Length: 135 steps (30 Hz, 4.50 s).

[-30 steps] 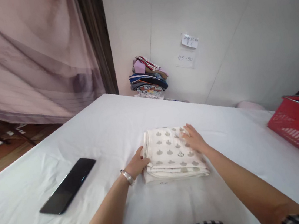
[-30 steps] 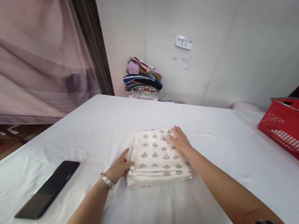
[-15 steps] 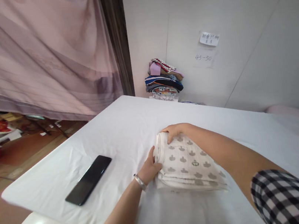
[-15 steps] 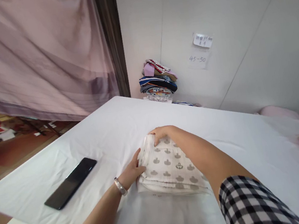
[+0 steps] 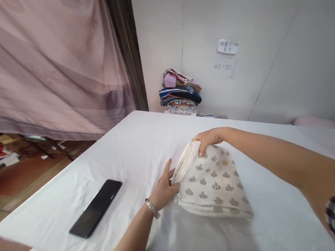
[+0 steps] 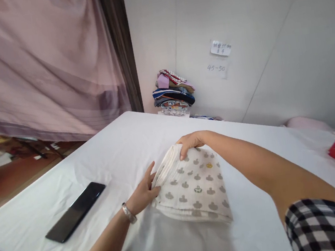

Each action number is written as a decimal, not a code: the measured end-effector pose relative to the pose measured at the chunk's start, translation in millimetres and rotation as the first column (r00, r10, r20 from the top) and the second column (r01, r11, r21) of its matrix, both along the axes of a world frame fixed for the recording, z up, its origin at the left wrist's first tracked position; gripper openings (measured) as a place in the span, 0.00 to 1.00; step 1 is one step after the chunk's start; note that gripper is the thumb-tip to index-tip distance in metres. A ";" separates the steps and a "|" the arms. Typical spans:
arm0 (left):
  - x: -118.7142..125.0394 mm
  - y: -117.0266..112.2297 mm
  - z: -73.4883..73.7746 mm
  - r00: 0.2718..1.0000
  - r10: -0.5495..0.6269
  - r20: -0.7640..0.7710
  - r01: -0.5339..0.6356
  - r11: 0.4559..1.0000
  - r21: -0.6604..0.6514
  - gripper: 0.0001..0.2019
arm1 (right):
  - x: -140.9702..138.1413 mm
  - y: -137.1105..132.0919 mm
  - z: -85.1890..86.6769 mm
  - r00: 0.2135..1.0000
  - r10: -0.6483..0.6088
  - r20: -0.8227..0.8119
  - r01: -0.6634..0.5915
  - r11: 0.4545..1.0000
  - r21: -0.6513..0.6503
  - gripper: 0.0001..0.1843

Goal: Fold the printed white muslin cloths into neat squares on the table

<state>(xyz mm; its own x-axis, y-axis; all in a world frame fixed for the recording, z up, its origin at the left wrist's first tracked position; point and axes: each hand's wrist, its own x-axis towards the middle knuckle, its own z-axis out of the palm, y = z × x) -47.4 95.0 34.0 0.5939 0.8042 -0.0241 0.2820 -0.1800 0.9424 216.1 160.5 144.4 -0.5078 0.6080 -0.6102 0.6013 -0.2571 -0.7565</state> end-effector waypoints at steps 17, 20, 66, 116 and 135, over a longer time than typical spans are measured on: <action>79.6 1.2 193.0 0.839 0.414 -0.353 0.234 0.310 0.921 0.35 | 85.9 -115.7 92.3 0.876 -0.427 -0.225 0.273 0.053 0.961 0.39; 68.6 -29.1 95.9 0.858 0.179 -0.481 0.423 0.283 0.861 0.32 | 86.1 -166.3 -4.2 0.866 -0.500 -0.014 0.161 0.251 0.955 0.31; 80.4 61.9 -25.1 0.922 0.173 -0.347 -0.133 0.982 0.134 0.24 | 29.1 -216.7 -161.8 0.730 -0.395 0.558 -0.364 0.467 0.806 0.33; 108.3 18.5 -6.3 0.930 0.018 -0.368 0.261 0.673 0.692 0.28 | 5.6 -211.6 -119.3 0.906 -0.348 0.243 0.061 0.673 0.737 0.32; 110.8 -67.3 -11.2 0.683 -0.211 -0.699 0.717 0.372 0.589 0.36 | 133.9 -102.0 -110.3 0.232 -0.913 -0.334 0.926 0.312 -0.210 0.12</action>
<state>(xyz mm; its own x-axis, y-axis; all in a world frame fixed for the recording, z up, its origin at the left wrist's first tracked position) 63.4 27.8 22.7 0.9794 0.1961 0.0486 0.1920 -0.9782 0.0790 350.1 58.6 34.1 0.2646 0.8130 -0.5187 -0.3230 -0.4321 -0.8420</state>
